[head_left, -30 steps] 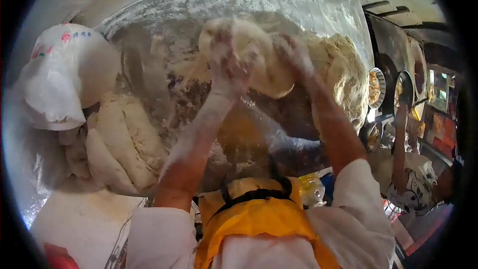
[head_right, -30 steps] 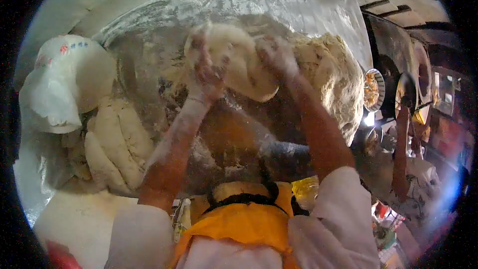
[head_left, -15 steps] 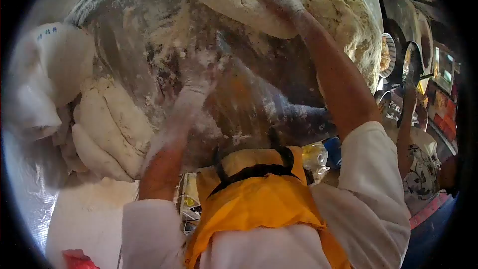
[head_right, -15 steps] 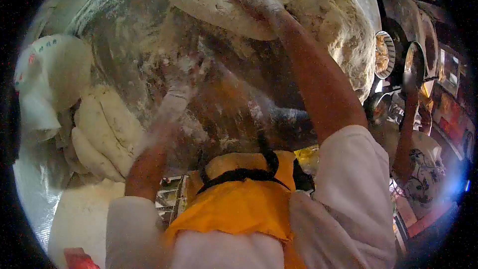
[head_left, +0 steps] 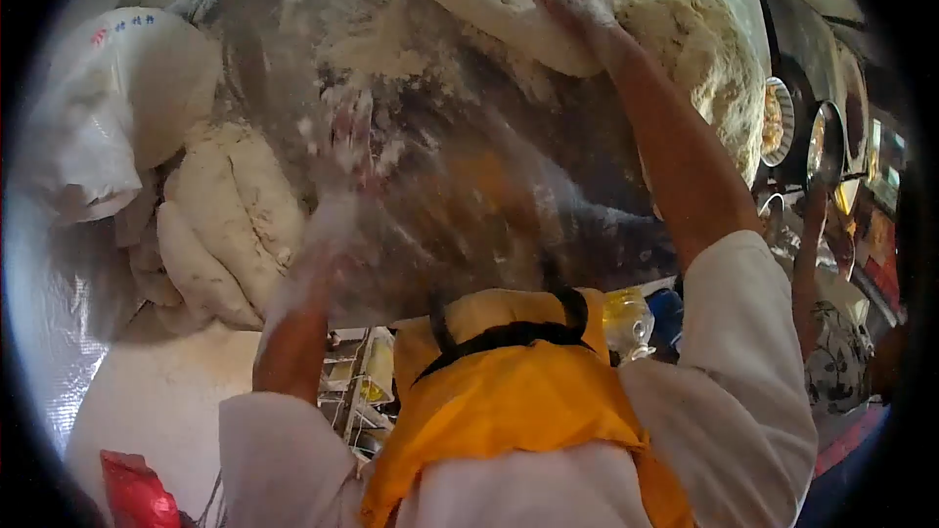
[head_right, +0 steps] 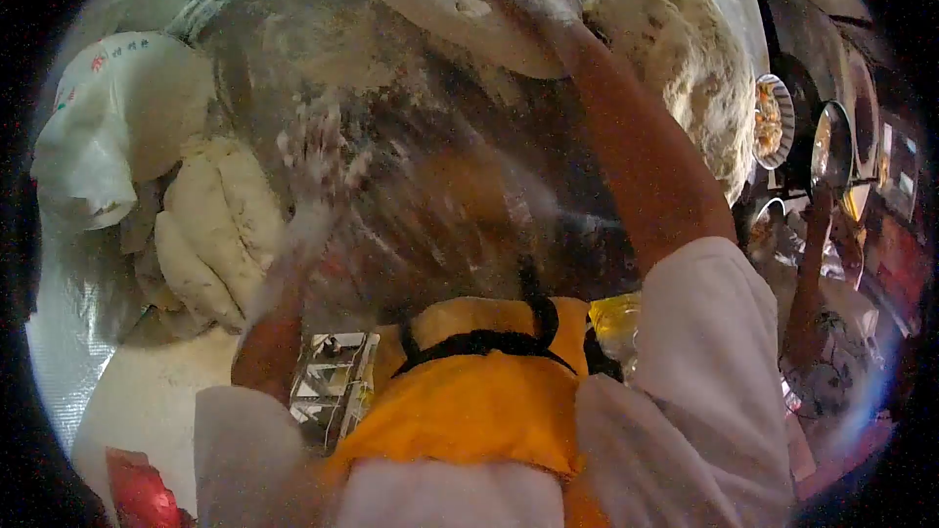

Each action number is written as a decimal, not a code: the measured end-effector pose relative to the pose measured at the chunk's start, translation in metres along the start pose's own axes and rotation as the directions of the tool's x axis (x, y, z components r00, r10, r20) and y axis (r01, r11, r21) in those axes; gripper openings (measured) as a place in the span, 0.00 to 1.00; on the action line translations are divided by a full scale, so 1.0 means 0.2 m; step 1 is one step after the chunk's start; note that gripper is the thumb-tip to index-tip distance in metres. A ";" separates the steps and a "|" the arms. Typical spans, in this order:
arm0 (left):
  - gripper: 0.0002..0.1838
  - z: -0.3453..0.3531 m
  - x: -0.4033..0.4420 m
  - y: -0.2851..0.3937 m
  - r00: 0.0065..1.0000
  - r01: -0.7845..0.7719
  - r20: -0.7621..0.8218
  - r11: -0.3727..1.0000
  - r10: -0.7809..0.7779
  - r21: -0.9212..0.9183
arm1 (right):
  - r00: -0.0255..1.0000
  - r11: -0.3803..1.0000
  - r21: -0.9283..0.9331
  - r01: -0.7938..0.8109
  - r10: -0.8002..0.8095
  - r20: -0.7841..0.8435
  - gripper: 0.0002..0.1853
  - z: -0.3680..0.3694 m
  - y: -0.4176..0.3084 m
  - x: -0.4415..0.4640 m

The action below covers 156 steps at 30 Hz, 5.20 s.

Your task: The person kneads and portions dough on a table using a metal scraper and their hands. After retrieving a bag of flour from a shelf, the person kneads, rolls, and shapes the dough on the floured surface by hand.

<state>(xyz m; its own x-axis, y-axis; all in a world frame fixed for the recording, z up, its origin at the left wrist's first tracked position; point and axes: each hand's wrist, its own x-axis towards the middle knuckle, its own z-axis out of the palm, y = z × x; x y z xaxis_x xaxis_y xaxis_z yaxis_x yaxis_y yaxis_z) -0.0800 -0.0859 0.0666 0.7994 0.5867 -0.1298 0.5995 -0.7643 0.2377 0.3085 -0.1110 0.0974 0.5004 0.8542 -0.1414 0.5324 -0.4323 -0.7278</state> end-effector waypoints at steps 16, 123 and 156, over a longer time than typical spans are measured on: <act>0.42 0.13 -0.28 0.08 0.995 -0.015 -0.096 0.991 0.002 -0.136 | 0.998 0.975 -0.222 0.000 -0.012 -0.055 0.47 0.17 0.18 -1.13; 0.35 0.24 0.71 0.17 0.952 -0.120 -0.304 0.885 -0.025 -0.450 | 0.986 0.981 -0.103 -0.167 0.167 -0.016 0.32 0.41 -0.21 -0.14; 0.28 -0.02 0.85 -0.14 0.971 0.156 0.222 0.461 0.092 -0.874 | 0.888 0.855 -0.302 0.421 -0.457 -0.056 0.37 0.28 -0.18 -0.80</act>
<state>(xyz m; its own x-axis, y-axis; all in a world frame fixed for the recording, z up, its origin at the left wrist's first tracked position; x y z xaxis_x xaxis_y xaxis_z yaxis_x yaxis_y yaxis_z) 0.0382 0.0366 0.0411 0.8401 0.4398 -0.3176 0.3656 -0.0265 0.9304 0.1712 -0.2156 0.1078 0.2392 0.9396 0.2448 0.8723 -0.0973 -0.4791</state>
